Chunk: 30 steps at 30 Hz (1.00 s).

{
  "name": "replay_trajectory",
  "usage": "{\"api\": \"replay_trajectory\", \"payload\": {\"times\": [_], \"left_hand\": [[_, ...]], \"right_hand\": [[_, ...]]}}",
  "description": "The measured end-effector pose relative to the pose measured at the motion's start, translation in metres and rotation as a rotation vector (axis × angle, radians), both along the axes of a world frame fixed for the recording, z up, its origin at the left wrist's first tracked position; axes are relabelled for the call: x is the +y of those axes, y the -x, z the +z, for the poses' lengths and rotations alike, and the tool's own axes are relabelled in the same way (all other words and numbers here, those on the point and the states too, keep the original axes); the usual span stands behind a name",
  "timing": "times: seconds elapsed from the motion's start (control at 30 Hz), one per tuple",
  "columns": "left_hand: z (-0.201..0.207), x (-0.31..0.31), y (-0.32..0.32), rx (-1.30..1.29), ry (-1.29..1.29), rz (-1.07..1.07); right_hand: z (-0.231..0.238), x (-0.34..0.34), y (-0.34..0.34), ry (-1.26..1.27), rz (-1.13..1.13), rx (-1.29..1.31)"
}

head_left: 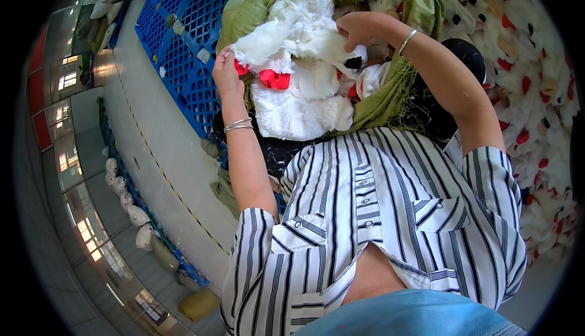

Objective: The person is assembling white stuffed rabbit toys by hand. They repeatedly pick up the plush bodies and red fabric pieces, stuffing the red material into the white bodies and adjusting the features. The person handles the toys one at a time, occasionally picking up a paper document before returning to the assembly process.

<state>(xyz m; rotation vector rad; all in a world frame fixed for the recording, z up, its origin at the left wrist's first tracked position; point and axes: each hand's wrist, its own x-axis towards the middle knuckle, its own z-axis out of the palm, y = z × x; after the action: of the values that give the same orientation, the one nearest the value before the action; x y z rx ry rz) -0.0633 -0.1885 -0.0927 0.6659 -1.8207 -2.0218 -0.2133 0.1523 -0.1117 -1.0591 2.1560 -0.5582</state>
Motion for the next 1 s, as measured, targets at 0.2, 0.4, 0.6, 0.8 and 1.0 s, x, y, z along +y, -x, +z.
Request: {"api": "replay_trajectory", "payload": {"times": [0.2,0.4,0.6,0.8,1.0], "left_hand": [[-0.008,-0.018,0.001,0.185,-0.055,0.180],[-0.004,-0.018,0.005,0.249,-0.099,0.229],[0.001,-0.015,0.008,0.189,0.148,0.316],[0.035,0.068,0.009,0.190,0.594,0.051],[0.053,0.157,0.013,0.145,0.358,-0.492]], "right_hand": [[-0.028,-0.009,0.007,-0.086,-0.097,0.217],[-0.039,-0.005,0.011,-0.021,-0.130,0.247],[-0.040,-0.009,0.019,-0.030,-0.147,0.222],[0.046,0.013,0.013,0.313,-0.221,0.126],[0.101,0.016,-0.007,0.445,-0.198,0.027]]}}
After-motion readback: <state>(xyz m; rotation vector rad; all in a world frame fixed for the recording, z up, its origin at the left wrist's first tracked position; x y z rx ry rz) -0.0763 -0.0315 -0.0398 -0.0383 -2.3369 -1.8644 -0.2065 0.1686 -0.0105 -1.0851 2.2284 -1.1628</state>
